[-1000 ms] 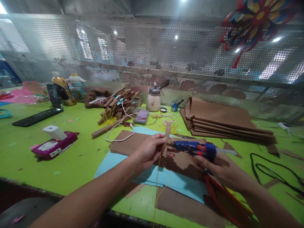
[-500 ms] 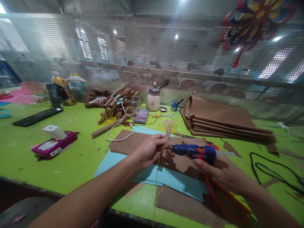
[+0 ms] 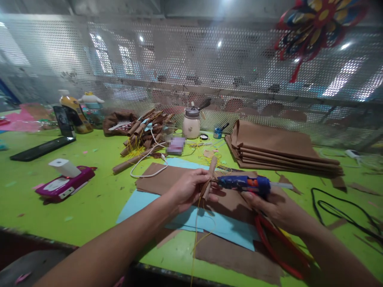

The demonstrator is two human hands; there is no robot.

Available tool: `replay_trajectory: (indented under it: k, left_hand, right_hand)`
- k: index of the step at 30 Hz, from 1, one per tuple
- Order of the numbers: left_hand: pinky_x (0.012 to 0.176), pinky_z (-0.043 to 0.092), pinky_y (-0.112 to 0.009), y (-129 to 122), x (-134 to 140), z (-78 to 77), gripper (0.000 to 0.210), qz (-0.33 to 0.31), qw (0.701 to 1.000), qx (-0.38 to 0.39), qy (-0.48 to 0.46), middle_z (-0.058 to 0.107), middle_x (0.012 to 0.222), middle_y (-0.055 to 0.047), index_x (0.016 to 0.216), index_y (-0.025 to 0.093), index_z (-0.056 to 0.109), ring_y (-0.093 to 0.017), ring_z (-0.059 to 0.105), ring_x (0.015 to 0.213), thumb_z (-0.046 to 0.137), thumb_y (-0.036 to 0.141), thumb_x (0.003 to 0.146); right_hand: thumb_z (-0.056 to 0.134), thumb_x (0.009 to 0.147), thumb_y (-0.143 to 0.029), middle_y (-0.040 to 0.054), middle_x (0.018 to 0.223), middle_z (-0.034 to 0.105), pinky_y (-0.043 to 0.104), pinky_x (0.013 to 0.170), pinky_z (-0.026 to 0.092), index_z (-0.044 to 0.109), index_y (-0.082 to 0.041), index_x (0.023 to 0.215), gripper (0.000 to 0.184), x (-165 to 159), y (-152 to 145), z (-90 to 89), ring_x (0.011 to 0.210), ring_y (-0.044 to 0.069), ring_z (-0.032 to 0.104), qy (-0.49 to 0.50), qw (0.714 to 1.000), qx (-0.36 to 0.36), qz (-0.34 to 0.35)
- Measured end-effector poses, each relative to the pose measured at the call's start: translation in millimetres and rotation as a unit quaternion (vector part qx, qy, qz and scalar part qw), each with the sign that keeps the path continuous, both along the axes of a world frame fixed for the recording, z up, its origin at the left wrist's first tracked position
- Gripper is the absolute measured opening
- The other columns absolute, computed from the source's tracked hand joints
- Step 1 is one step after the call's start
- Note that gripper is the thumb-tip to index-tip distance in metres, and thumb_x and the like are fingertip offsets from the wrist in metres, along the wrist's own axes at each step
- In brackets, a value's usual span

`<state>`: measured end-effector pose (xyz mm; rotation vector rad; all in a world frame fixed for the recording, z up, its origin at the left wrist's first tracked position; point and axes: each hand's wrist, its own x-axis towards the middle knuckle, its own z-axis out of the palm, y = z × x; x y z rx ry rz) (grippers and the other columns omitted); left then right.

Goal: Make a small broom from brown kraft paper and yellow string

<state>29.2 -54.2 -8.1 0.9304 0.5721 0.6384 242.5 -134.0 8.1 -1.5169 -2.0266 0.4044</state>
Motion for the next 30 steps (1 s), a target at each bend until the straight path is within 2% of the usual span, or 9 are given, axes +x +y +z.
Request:
replay_trajectory:
  k: [3,6,13,21,30]
  left_hand:
    - [0.059,0.053,-0.03,-0.6,0.2,0.4,0.006,-0.001,1.0,0.001,0.004,0.063,0.08,-0.01,0.087,0.012,0.047,-0.024,0.068,0.074,0.047,0.015,0.083]
    - [0.06,0.053,-0.03,-0.8,0.1,0.6,0.006,0.001,1.0,0.003,0.005,0.063,0.08,-0.011,0.087,0.011,0.046,-0.025,0.068,0.075,0.047,0.016,0.083]
    - [0.059,0.054,-0.029,-1.3,-0.4,1.9,0.005,-0.003,1.0,-0.007,0.003,0.064,0.079,-0.011,0.086,0.012,0.048,-0.023,0.068,0.074,0.048,0.015,0.082]
    - [0.052,0.053,-0.026,-1.7,-0.4,5.2,0.007,0.002,1.0,-0.028,-0.002,0.062,0.072,-0.006,0.085,0.012,0.049,-0.019,0.067,0.06,0.052,0.015,0.079]
    - [0.057,0.054,-0.027,-1.3,0.0,2.6,0.009,-0.005,1.0,-0.003,0.016,0.064,0.077,-0.011,0.087,0.01,0.052,-0.023,0.068,0.074,0.049,0.016,0.081]
  right_hand:
    - [0.046,0.085,-0.046,0.0037,0.068,0.069,0.031,0.072,0.052,0.067,-0.02,0.093,0.035,1.5,0.3,-1.5,0.072,0.022,0.066,-0.004,1.0,0.0,-0.013]
    - [0.045,0.085,-0.046,0.0033,0.071,0.069,0.03,0.068,0.052,0.066,-0.02,0.085,0.034,1.7,0.6,-2.1,0.071,0.021,0.065,0.0,1.0,-0.004,-0.014]
    - [0.048,0.085,-0.044,0.0041,0.086,0.071,0.031,0.075,0.052,0.065,-0.021,0.103,0.034,-0.5,-0.7,1.3,0.081,0.022,0.065,0.008,1.0,0.008,-0.006]
    - [0.047,0.086,-0.042,0.0027,0.093,0.071,0.028,0.076,0.052,0.067,-0.022,0.099,0.031,0.6,-4.0,0.7,0.084,0.02,0.065,0.017,0.999,-0.02,0.027]
    - [0.048,0.086,-0.042,0.0047,0.091,0.07,0.03,0.078,0.051,0.061,-0.022,0.115,0.038,-0.8,-1.3,2.0,0.084,0.021,0.065,0.014,1.0,0.015,0.001]
